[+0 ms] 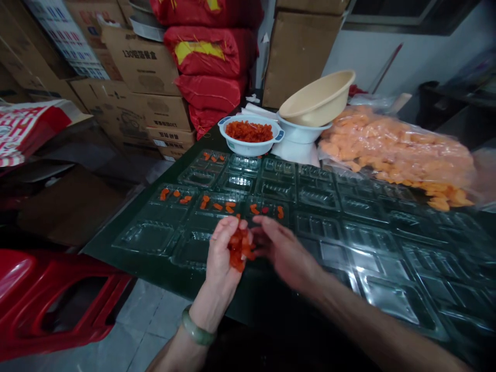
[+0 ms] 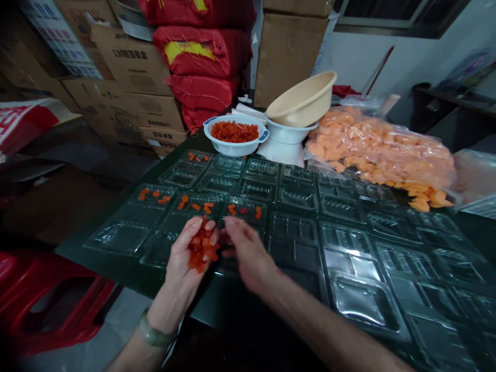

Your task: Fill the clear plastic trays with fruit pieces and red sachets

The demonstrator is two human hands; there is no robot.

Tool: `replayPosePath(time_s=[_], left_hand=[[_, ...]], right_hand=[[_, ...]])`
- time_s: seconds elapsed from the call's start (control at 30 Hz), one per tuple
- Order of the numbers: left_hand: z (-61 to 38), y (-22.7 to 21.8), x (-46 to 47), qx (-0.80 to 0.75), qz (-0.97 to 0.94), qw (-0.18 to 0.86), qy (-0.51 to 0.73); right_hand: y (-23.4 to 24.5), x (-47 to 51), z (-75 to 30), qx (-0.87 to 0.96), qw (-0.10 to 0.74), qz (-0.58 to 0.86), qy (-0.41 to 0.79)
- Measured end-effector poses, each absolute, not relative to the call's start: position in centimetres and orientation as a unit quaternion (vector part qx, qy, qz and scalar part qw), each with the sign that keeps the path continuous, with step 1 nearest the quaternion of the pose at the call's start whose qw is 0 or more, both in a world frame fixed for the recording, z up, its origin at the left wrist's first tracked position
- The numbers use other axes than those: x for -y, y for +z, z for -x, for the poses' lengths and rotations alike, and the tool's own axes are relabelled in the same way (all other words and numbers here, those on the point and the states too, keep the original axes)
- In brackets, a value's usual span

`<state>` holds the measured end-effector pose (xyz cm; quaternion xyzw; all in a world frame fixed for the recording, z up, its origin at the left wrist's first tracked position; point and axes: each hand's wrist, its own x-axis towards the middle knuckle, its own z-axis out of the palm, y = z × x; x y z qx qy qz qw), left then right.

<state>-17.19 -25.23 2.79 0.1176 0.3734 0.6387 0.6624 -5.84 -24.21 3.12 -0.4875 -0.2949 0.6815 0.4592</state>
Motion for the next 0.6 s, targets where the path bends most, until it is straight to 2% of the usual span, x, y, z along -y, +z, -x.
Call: replayPosePath(time_s=[0.1,0.17,0.23,0.47,0.6], left_hand=[[16.6,2.9,25.7,-0.452,-0.302,0.468,0.697],[16.5,2.9,26.0,-0.459,-0.436,0.329,0.701],[16.6,2.9,26.2,-0.442,-0.521,0.239,0.691],[16.9,3.3,26.3,-0.394,-0.595,0.106,0.692],[16.6,3.6,26.4,-0.403,-0.588,0.080,0.697]], right_hand=[[4.5,26.5,9.2,0.075,0.443,0.388,0.805],[5.2,26.5,10.1,-0.022,0.449,0.342,0.825],[5.5,26.0,10.3,-0.071,0.449,0.300,0.838],[3.9,25.9,10.0,-0.088,0.444,0.189,0.871],[2.5,25.6,10.4,0.019,0.460,0.182,0.869]])
